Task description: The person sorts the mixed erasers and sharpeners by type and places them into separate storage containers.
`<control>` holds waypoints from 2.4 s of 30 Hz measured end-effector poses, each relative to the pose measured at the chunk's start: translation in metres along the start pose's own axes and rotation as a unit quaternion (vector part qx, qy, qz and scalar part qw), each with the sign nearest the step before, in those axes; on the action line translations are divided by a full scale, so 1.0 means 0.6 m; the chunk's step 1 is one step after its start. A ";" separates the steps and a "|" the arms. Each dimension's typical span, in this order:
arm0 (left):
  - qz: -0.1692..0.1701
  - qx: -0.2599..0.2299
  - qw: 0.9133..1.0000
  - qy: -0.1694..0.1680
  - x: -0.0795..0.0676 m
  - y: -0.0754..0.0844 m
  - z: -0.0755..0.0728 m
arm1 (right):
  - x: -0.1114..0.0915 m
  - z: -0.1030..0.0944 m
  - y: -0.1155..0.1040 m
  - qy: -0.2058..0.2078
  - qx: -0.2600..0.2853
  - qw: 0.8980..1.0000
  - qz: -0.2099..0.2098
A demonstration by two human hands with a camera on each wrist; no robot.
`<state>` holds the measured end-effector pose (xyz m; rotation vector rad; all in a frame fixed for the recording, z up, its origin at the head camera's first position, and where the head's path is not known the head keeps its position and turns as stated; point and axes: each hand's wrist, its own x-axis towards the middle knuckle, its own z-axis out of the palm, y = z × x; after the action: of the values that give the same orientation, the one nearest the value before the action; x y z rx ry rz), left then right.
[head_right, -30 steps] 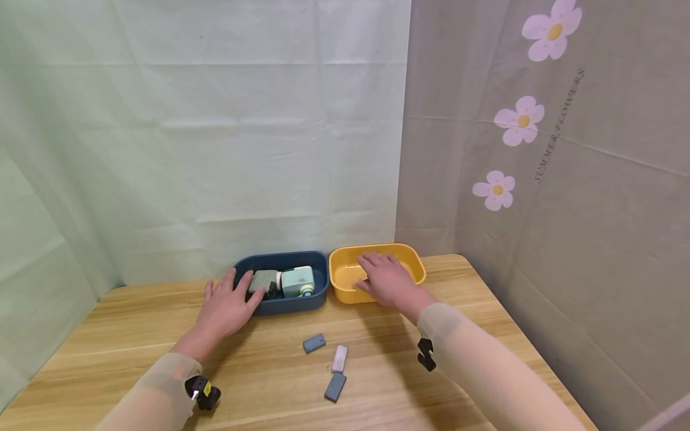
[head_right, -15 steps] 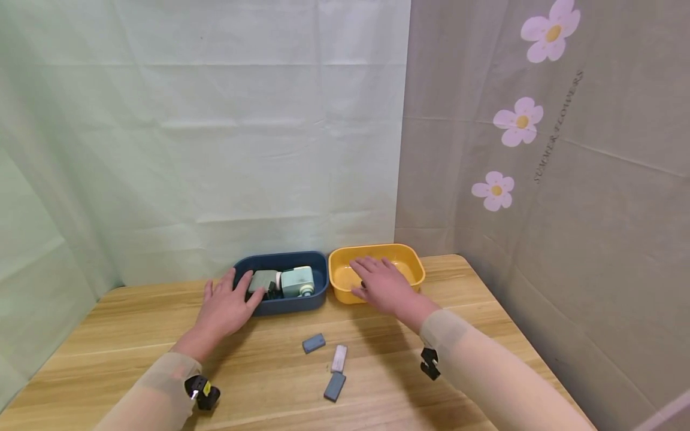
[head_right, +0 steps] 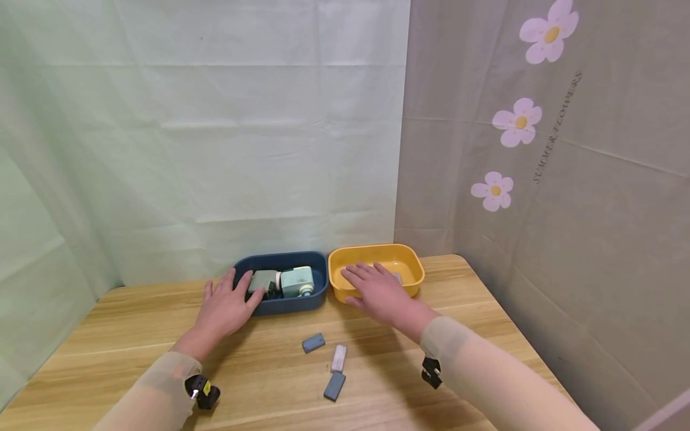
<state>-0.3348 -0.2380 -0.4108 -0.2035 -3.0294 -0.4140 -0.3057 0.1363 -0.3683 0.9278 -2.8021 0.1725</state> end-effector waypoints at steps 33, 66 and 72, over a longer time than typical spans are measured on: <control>0.002 0.004 1.000 0.005 -0.002 0.000 0.000 | -0.006 0.013 -0.068 -0.045 -0.001 0.998 -0.048; 0.001 0.001 1.000 0.007 -0.004 0.003 -0.001 | -0.011 0.048 -0.101 -0.102 0.013 0.992 -0.077; -0.001 0.005 1.000 0.008 -0.006 0.003 -0.003 | -0.012 0.051 -0.103 -0.088 0.007 0.992 -0.094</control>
<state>-0.3309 -0.2370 -0.4088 -0.1964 -3.0150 -0.3983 -0.2670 0.0859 -0.3964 1.2609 -2.8516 0.0876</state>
